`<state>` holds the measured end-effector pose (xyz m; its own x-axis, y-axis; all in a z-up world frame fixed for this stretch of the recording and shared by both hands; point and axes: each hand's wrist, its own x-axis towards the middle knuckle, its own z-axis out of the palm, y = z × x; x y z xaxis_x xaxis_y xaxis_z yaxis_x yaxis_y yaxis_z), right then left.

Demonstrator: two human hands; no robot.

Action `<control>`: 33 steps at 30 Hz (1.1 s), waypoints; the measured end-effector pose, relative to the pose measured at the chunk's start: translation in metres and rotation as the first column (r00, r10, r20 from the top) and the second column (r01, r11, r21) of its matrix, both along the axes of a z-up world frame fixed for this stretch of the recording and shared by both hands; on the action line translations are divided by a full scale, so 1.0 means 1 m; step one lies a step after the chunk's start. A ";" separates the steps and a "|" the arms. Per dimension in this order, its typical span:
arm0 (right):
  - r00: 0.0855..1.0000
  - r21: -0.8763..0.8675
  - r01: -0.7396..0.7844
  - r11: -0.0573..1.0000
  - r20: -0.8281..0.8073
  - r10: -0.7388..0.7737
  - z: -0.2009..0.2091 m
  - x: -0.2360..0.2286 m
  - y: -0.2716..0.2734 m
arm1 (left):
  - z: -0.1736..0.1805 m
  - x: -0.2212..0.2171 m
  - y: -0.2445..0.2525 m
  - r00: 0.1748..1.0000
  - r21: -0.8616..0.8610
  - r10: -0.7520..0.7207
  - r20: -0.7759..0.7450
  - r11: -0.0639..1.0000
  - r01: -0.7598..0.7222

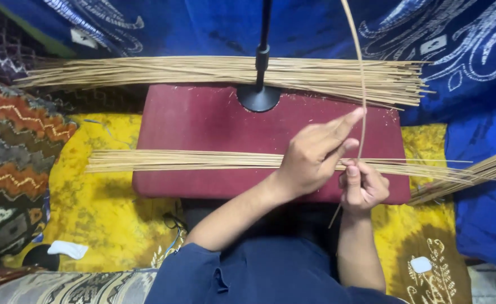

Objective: Sorting and aligning rattan sticks for furniture manufacturing.

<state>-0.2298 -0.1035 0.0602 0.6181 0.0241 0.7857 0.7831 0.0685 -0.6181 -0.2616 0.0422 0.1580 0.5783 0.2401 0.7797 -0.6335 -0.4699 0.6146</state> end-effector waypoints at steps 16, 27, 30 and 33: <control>0.999 0.358 -0.028 0.933 -0.033 0.042 -0.019 0.032 0.014 | -0.134 -0.080 -0.004 0.617 -0.340 -0.598 -0.512 0.800 0.494; 0.963 0.451 0.024 0.892 -0.250 0.100 0.004 0.030 0.001 | -0.161 -0.069 0.029 0.919 -0.006 -0.155 -0.363 0.986 0.164; 0.942 0.400 0.032 0.916 -0.319 0.106 0.004 0.032 0.003 | -0.142 -0.071 0.069 0.952 0.179 0.027 -0.303 0.983 0.029; 0.934 0.359 0.032 0.933 -0.343 0.100 0.011 0.027 0.011 | -0.150 -0.080 0.126 0.947 0.355 0.200 -0.250 0.929 -0.103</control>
